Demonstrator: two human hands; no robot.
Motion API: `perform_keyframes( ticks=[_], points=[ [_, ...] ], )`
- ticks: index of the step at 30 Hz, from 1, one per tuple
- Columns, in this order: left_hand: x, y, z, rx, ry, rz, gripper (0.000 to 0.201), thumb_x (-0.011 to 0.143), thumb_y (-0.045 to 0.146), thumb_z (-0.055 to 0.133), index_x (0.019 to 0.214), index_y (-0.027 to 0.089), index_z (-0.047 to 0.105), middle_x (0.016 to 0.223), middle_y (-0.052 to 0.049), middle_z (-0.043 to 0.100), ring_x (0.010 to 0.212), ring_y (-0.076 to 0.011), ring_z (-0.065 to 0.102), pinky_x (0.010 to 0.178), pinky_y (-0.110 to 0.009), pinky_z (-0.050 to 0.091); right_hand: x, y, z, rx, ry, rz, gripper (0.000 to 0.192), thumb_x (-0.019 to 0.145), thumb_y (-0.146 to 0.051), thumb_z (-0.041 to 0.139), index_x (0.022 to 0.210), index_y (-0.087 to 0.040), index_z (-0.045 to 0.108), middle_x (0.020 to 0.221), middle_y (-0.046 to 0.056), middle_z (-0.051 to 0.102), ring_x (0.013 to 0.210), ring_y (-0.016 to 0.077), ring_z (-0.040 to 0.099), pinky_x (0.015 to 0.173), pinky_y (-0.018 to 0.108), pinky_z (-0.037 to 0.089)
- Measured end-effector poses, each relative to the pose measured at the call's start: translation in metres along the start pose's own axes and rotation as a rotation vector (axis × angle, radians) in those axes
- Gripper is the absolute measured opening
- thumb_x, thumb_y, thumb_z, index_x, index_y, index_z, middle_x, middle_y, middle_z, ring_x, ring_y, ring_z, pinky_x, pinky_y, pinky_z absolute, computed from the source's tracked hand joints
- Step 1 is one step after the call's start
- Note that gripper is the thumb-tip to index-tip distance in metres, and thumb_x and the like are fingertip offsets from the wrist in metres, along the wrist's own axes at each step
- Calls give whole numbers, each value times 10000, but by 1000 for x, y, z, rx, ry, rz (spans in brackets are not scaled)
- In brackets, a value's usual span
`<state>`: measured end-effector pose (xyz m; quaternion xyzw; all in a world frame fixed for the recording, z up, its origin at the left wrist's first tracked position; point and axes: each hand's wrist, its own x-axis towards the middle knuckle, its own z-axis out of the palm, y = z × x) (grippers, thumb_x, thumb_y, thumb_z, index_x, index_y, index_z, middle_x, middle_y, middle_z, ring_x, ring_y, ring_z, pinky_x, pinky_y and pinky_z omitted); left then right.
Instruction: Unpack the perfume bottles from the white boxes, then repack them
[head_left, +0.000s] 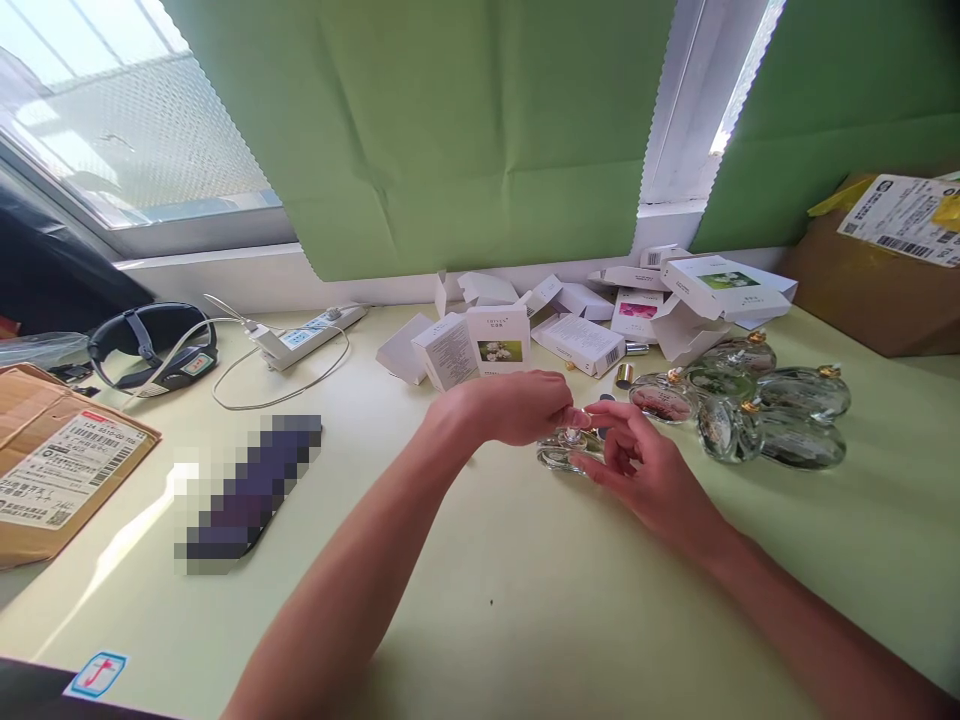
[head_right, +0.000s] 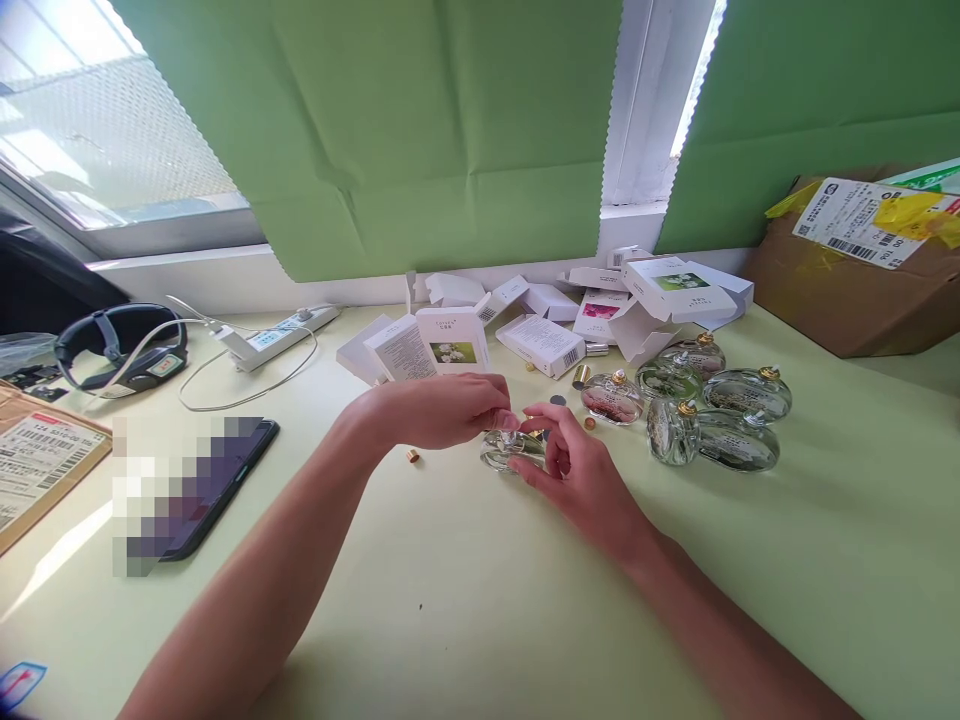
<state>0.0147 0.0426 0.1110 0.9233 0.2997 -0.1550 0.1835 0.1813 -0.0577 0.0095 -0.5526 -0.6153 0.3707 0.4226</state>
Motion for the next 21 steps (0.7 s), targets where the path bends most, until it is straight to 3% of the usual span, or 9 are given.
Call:
perform_keyframes(
  ticks=[14, 21],
  points=[
    [-1, 5, 0, 49, 6, -19, 364, 1002, 328, 302, 968, 161, 623, 1171, -70, 610, 939, -158, 588, 792, -260, 432, 0, 0, 1, 21, -3, 11, 456, 842, -404, 666, 1230, -260, 476, 1025, 17, 637, 603, 113, 444, 581, 288, 410],
    [-4, 9, 0, 66, 29, -38, 356, 986, 285, 315, 982, 166, 651, 1153, -65, 624, 862, -154, 599, 683, -261, 416, 0, -1, 1, 10, -7, 16, 462, 847, -426, 654, 1239, -261, 474, 1006, 18, 650, 601, 118, 444, 577, 294, 412]
  ],
)
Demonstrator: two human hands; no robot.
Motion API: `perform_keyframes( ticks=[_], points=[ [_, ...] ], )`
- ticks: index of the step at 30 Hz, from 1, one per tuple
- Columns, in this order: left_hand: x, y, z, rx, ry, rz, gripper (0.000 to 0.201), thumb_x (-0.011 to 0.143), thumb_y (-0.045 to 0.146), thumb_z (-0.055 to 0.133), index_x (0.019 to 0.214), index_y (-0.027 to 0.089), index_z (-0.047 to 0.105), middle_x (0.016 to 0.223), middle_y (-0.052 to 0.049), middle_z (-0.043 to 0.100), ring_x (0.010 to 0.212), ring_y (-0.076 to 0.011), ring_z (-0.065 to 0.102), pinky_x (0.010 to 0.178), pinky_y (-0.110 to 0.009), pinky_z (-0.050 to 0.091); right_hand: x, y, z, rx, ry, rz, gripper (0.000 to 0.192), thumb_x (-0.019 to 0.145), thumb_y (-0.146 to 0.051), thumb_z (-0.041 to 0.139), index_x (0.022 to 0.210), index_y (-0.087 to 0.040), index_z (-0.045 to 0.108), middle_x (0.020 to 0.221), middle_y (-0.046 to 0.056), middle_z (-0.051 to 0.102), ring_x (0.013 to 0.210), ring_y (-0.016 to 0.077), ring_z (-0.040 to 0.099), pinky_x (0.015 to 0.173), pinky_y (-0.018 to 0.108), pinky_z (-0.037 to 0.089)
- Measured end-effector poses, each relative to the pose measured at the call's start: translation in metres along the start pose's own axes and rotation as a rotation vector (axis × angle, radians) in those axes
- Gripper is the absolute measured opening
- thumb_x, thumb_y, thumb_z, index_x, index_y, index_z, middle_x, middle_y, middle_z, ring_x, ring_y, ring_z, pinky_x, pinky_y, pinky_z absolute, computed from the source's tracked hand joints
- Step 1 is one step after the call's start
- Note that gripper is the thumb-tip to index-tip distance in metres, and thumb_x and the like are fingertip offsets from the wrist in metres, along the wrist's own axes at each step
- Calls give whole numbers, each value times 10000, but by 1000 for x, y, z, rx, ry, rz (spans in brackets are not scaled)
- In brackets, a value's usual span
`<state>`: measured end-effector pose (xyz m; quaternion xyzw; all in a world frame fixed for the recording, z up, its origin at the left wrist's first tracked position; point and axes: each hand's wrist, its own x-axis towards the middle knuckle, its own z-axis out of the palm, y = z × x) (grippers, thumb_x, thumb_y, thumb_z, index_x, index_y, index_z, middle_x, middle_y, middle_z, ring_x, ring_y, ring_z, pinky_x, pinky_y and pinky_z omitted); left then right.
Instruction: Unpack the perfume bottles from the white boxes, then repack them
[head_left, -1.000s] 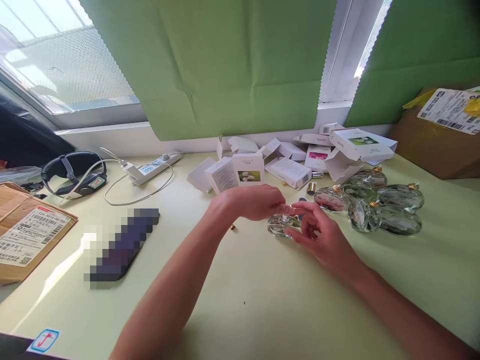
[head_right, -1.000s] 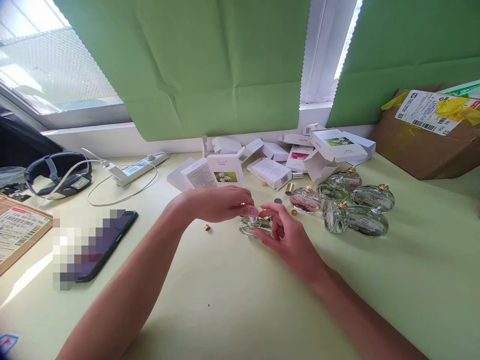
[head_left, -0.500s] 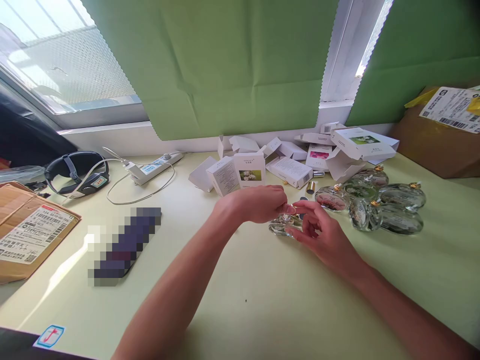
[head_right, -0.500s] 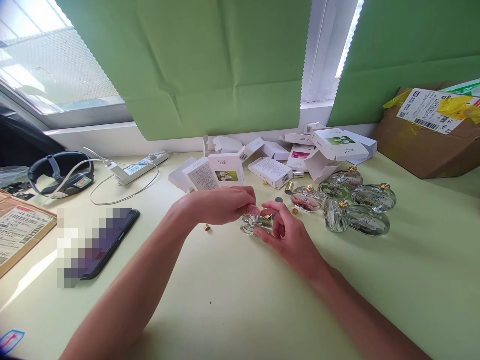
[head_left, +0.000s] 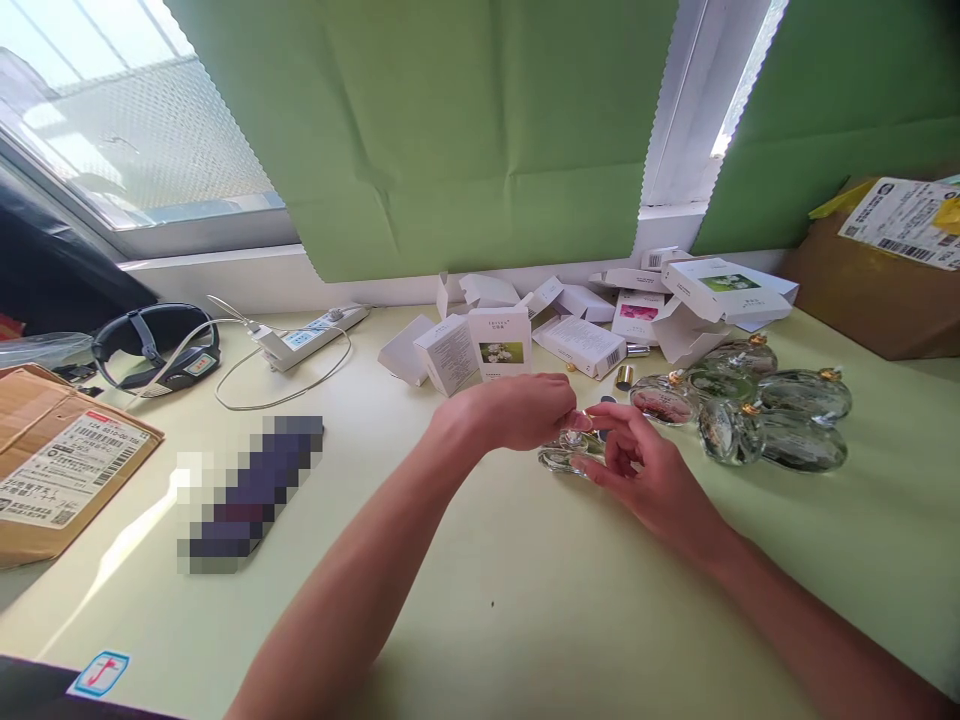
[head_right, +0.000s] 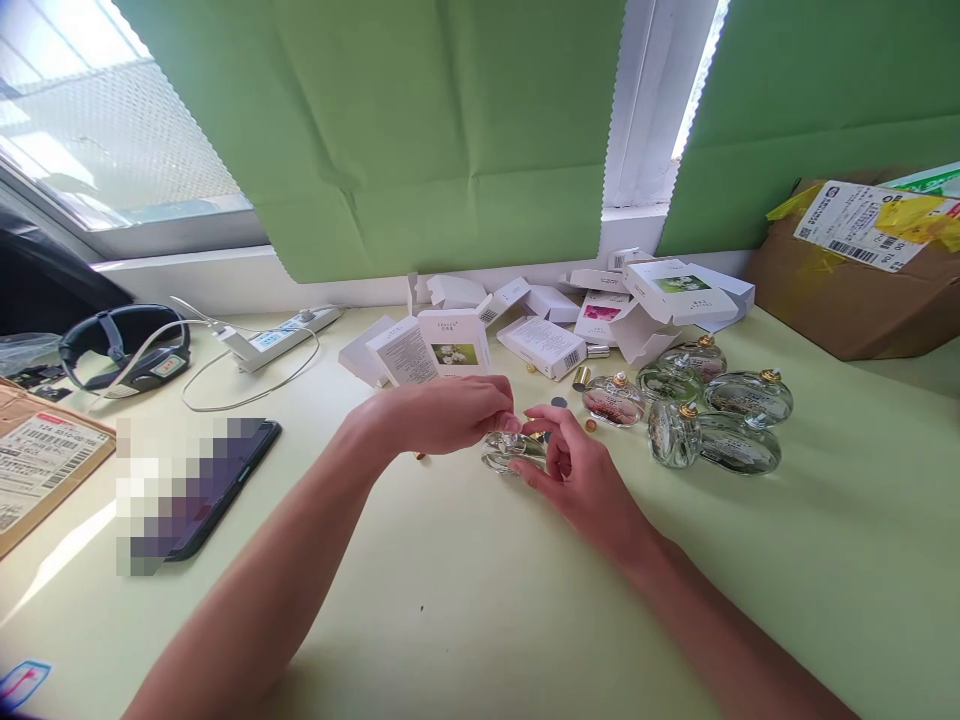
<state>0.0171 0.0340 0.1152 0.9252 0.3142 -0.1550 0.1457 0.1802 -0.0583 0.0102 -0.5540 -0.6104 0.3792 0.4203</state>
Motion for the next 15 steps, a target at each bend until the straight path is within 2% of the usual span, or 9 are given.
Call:
perform_keyframes(
  ticks=[4, 15],
  points=[
    [0, 0, 0, -4, -1, 2, 359, 985, 294, 320, 965, 167, 655, 1160, -67, 624, 897, -163, 601, 684, -260, 419, 0, 0, 0, 5, 2, -6, 455, 846, -425, 657, 1232, -267, 477, 1030, 21, 658, 616, 124, 458, 582, 297, 418],
    [1, 3, 2, 51, -4, -3, 315, 939, 157, 346, 1016, 178, 652, 1181, -60, 618, 968, -187, 607, 747, -282, 432, -1, -1, 0, 10, -1, -17, 453, 853, -416, 654, 1235, -260, 468, 1124, 44, 660, 619, 125, 468, 585, 307, 428]
  ],
)
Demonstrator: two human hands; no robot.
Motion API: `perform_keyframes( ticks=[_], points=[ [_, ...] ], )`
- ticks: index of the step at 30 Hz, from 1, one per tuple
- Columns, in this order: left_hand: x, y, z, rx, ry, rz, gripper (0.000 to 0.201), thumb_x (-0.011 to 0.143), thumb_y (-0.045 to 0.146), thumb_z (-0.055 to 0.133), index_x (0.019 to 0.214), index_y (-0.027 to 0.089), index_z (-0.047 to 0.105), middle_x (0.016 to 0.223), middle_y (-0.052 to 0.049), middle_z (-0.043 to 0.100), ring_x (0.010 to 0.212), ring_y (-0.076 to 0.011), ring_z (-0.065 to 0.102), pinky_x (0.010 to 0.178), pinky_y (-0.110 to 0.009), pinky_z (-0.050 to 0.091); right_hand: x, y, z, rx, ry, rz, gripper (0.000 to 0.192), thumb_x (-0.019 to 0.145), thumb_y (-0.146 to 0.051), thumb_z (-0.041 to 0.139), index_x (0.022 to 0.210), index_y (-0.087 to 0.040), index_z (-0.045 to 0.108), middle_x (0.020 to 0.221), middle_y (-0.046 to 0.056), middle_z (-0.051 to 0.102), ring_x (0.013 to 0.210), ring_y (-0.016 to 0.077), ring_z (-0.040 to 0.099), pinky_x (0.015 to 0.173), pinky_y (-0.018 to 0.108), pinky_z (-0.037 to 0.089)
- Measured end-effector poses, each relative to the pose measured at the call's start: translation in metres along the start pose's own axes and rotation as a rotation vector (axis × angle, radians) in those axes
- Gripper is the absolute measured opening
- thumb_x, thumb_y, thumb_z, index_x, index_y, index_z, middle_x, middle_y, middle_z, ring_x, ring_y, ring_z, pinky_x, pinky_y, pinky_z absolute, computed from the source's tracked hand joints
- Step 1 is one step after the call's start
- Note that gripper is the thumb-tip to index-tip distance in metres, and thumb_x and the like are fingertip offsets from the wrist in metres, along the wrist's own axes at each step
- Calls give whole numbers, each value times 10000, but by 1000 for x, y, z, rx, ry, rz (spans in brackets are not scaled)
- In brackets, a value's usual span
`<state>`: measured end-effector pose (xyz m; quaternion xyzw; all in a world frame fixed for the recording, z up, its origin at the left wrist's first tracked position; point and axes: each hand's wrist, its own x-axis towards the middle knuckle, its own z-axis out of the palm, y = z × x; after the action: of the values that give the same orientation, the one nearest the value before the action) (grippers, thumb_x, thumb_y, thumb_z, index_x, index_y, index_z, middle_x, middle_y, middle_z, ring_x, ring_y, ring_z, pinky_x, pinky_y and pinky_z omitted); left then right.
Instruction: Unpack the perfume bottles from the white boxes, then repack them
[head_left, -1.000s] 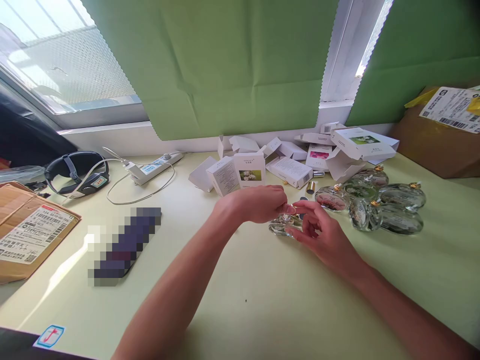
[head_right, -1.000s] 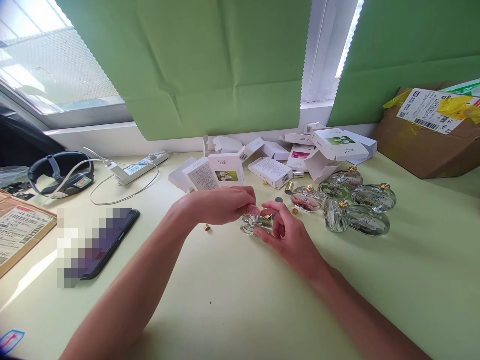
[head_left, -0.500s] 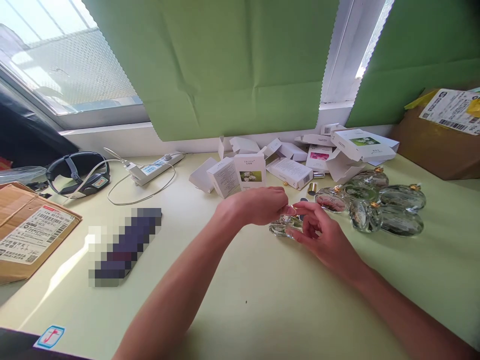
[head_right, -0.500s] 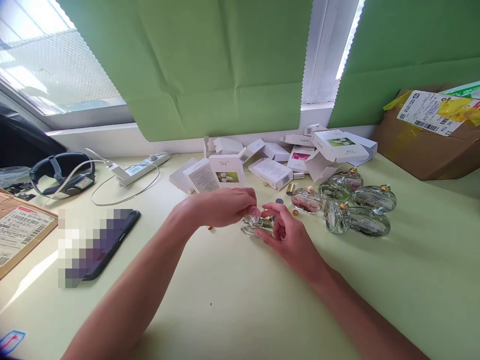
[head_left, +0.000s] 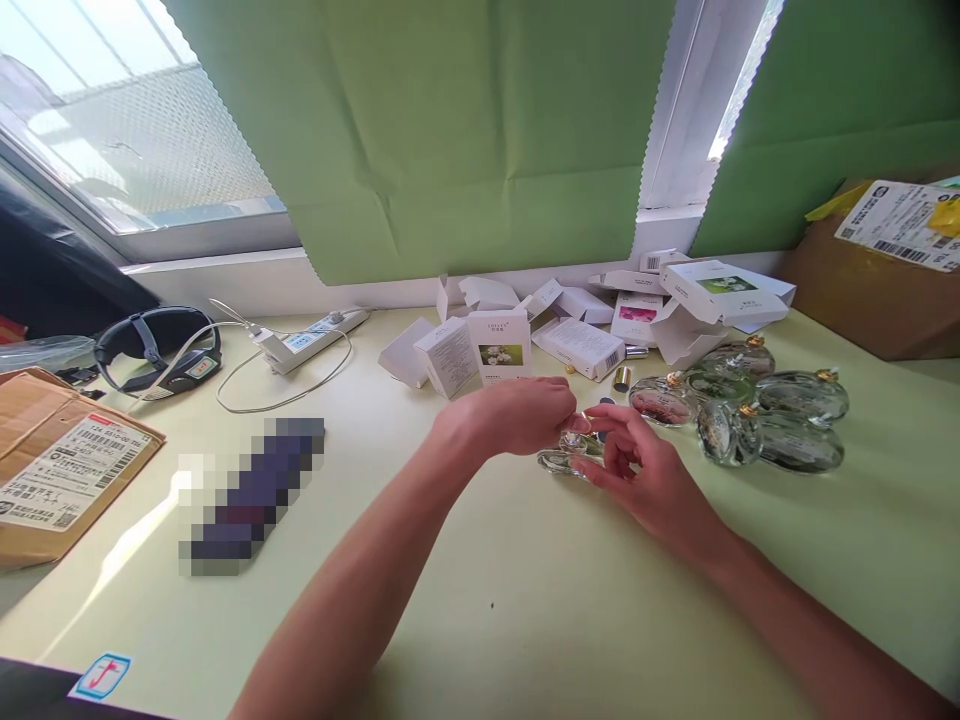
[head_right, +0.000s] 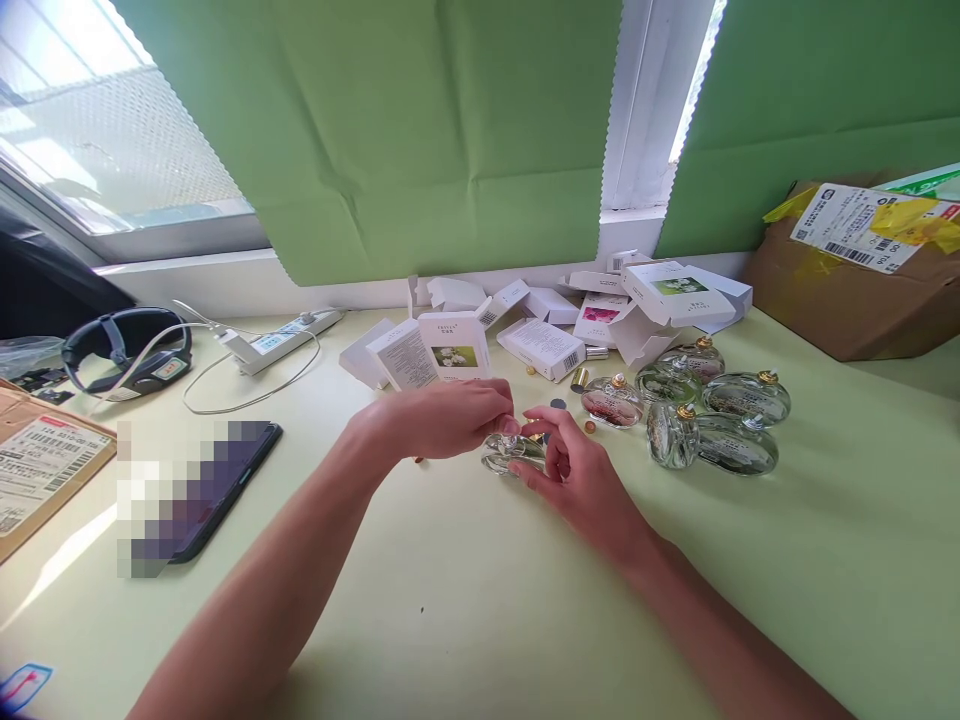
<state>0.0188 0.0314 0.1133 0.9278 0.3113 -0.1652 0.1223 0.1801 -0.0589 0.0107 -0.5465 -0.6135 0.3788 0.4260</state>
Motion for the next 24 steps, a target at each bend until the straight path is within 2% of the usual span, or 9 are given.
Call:
perform_keyframes(
  ticks=[14, 24],
  points=[
    [0, 1, 3, 2, 23, 8, 268, 910, 126, 362, 934, 176, 625, 1137, -69, 626, 920, -174, 602, 727, -274, 418, 0, 2, 0, -3, 6, -12, 454, 854, -441, 653, 1233, -269, 469, 1121, 41, 661, 624, 130, 474, 583, 308, 427],
    [1, 0, 4, 27, 19, 13, 276, 894, 114, 369, 968, 183, 626, 1116, -66, 635, 916, -173, 598, 727, -272, 424, 0, 1, 0, 7, 10, -19, 451, 854, -436, 642, 1231, -256, 474, 1130, 54, 656, 624, 131, 491, 573, 304, 433]
  ],
)
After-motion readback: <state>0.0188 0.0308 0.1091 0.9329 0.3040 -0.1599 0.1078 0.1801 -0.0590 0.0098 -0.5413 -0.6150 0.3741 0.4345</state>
